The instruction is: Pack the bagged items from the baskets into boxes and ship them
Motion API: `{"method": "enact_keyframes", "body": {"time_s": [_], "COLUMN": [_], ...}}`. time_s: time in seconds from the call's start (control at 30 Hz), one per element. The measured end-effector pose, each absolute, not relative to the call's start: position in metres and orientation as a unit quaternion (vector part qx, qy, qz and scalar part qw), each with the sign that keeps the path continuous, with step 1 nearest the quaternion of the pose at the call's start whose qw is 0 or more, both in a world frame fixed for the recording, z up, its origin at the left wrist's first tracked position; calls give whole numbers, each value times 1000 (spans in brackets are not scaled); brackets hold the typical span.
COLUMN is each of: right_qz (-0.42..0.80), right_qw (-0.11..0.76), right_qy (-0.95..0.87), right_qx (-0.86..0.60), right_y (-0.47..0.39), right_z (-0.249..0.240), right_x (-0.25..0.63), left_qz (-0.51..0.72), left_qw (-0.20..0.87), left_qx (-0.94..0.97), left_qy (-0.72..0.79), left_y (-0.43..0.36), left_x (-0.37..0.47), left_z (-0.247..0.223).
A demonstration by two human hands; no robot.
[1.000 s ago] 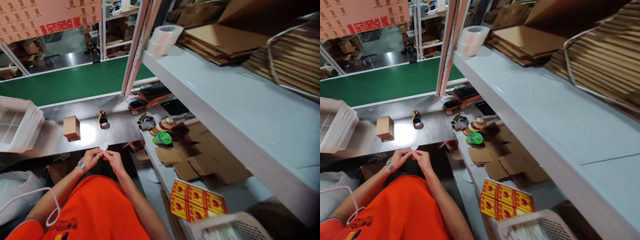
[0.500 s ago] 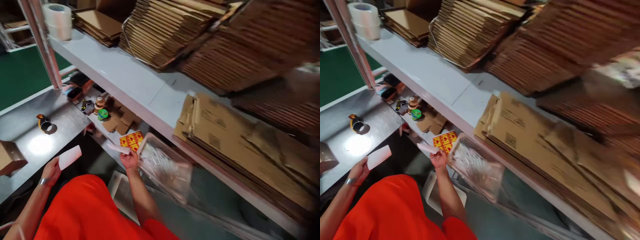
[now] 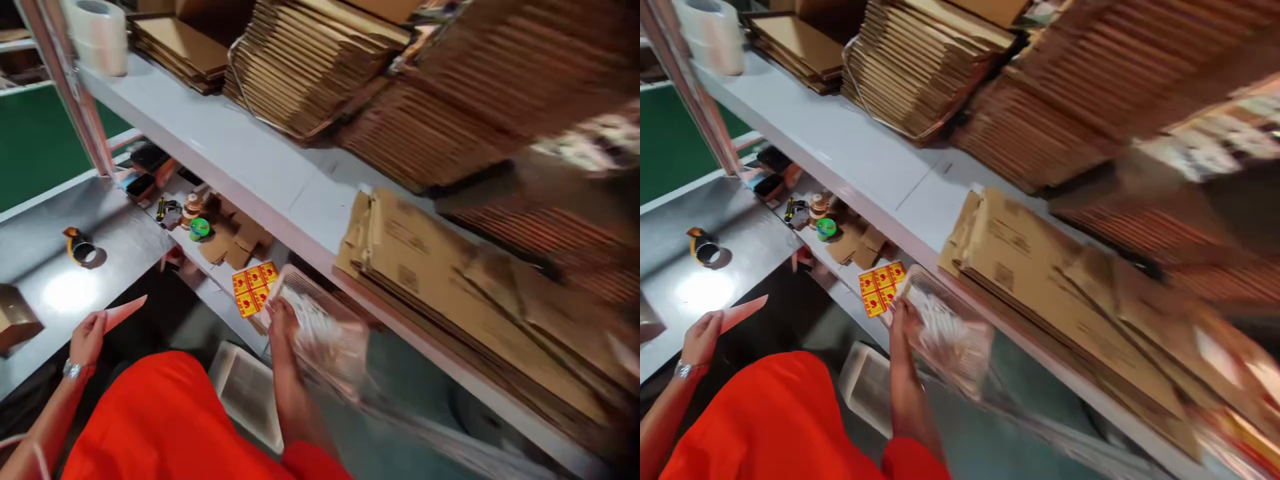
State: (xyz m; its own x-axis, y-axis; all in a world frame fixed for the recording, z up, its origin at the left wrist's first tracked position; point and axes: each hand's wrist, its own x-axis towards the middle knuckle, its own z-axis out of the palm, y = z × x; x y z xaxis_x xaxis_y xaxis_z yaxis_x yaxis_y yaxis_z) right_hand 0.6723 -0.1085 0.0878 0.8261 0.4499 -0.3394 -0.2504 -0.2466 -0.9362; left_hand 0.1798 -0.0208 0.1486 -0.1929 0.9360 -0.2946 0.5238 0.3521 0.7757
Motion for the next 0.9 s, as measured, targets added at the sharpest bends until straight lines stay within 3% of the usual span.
{"method": "enact_keyframes", "body": {"time_s": [0.07,0.17,0.3,0.53,0.7,0.9], "right_qz": [448,731,864,793,628,470], "right_qw": [561,394,217,190,171,197], "right_qy": [-79,-124,-177,-378,-640,-765], "right_qx": [-692,-543,-418,-439,-408,-395], "right_y": [-70,-28,6,65,112,154], "right_z": [75,75,91,86,83,78], "right_x": [611,499,376,259,171,68], "left_qz": [290,333,363,346,340,303], "left_qw": [364,308,156,51,-19,-30], "left_qx": [551,641,754,769,755,729], "left_qy": [692,619,525,535,561,614], "left_y": [-28,-39,-58,-82,-78,-42], "left_x": [180,175,155,90,21,-57], "left_z": [154,153,141,119,94,59]}}
